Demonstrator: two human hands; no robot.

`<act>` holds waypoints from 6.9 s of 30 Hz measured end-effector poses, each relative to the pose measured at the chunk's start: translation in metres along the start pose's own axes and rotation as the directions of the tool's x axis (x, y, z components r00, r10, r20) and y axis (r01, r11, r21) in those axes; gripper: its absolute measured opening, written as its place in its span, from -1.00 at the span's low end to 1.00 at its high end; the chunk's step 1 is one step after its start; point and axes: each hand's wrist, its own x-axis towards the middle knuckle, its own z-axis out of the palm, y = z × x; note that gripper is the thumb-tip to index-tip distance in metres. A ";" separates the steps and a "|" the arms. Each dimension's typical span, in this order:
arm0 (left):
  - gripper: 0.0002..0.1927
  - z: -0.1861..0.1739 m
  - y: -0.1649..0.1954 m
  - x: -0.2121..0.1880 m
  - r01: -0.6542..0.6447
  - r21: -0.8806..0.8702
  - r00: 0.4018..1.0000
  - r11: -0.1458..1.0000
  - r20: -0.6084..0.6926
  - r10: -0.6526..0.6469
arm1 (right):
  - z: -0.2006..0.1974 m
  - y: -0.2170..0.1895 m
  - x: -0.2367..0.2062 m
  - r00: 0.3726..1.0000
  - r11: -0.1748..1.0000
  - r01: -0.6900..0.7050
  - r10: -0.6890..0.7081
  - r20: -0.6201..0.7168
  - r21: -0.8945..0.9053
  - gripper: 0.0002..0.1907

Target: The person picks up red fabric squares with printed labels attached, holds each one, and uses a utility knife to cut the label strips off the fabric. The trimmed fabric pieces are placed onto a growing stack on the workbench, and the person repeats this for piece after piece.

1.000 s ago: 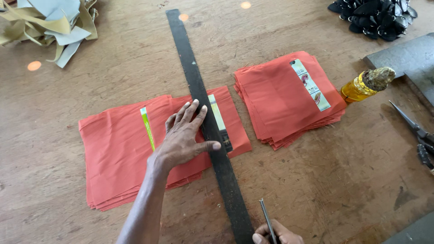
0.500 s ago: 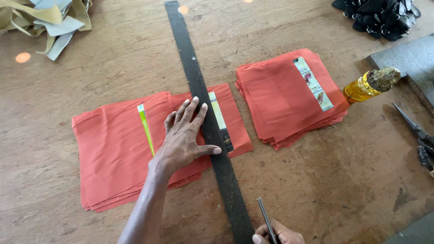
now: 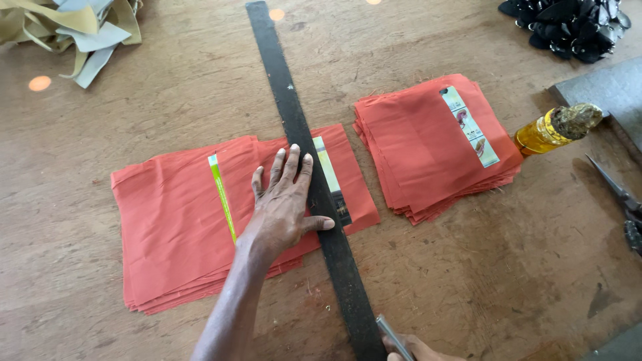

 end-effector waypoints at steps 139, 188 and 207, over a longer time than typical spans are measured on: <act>-0.24 0.044 -0.021 -0.099 -0.322 0.020 0.911 0.947 -0.265 0.315 | -0.040 -0.230 -0.006 0.944 0.929 -0.289 0.237 -0.227 -0.231 -0.38; -0.46 -0.029 0.040 -0.127 -0.024 -0.964 0.936 0.264 0.071 0.345 | -0.121 -0.223 -0.004 0.850 0.956 0.249 -0.138 -0.509 0.156 -0.61; -0.72 0.025 0.021 -0.091 0.066 -0.957 0.998 0.283 0.067 -0.007 | -0.127 -0.219 -0.020 0.775 0.737 0.569 -0.333 -0.537 0.364 -0.72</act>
